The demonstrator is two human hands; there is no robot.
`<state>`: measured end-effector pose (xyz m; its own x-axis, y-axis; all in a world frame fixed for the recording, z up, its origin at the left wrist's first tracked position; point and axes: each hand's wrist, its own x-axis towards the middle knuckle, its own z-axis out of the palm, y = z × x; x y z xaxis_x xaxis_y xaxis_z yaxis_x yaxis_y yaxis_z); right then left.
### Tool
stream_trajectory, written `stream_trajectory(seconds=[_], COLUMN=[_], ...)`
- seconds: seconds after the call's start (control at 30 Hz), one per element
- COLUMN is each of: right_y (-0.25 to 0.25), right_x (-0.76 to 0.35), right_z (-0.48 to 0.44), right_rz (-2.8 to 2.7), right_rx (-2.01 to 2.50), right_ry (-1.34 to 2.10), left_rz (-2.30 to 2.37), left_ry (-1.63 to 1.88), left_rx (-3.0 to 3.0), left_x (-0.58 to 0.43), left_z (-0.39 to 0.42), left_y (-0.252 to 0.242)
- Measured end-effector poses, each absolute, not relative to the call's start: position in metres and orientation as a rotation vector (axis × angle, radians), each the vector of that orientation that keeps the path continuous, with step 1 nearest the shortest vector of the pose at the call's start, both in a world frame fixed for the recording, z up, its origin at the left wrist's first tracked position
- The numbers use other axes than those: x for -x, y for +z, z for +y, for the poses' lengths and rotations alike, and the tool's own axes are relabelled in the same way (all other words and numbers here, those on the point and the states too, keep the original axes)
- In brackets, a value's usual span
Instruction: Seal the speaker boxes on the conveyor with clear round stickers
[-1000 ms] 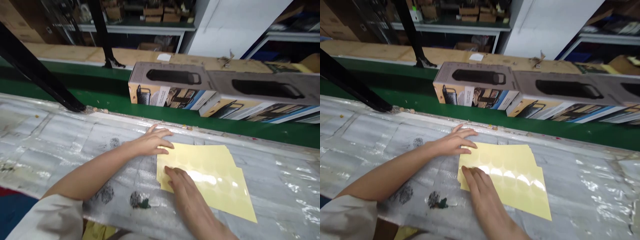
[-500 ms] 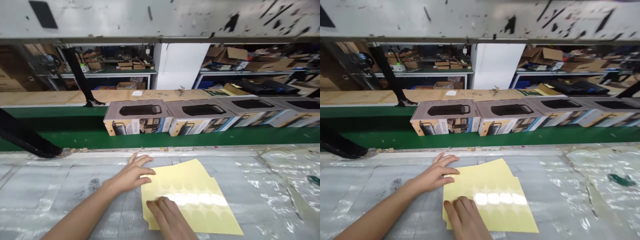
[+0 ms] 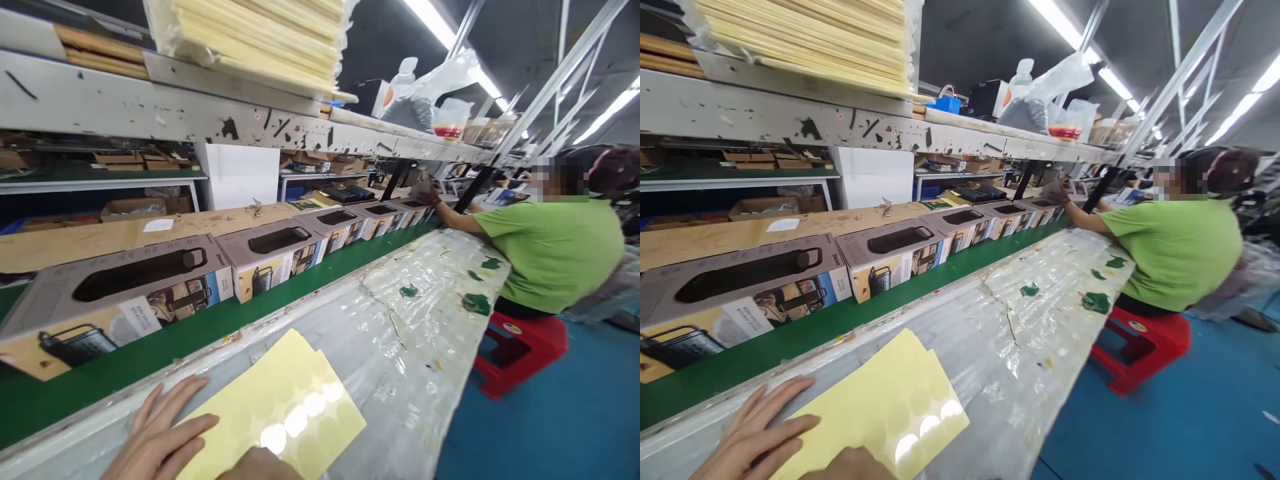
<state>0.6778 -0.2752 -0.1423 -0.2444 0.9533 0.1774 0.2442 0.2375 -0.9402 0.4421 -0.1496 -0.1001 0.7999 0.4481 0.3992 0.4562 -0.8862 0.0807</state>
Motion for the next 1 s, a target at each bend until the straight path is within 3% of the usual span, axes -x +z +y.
stream_trajectory(seconds=[0.23, 0.3, 0.37, 0.47, 0.57, 0.7, 0.83, 1.0], right_y=[-0.04, -0.016, -0.001, 0.016, 0.035, 0.064, 0.096, 0.11], right_x=[-0.748, -0.763, -0.771, -0.766, -0.741, -0.701, -0.659, -0.578], right_z=[-0.27, -0.26, -0.242, -0.209, -0.173, -0.124, -0.08, -0.014], right_rz=[-0.878, -0.945, -1.169, -1.495, -1.678, -1.746, -1.687, -1.766], right_rx=[1.057, 1.132, 1.145, 1.066, 0.978, 0.847, 0.764, 0.677], right_ry=[1.094, 1.023, 0.984, 0.873, 0.742, 0.712, 0.818, 1.025], left_rz=[-0.665, -0.709, -1.035, -1.604, -1.776, -1.732, -1.655, -2.117], left_ry=[-0.702, -0.786, -0.887, -0.659, -0.467, -0.553, -0.893, -1.974], left_rx=[2.947, 2.858, 2.618, 2.381, 2.441, 2.497, 2.673, 1.884], left_x=[-0.461, -0.459, -0.449, -0.429, -0.42, -0.416, -0.392, -0.34], left_z=[-0.172, -0.153, -0.115, -0.051, -0.017, -0.029, -0.056, -0.049], left_y=[-0.053, -0.025, 0.003, 0.032, 0.034, 0.019, 0.026, 0.041])
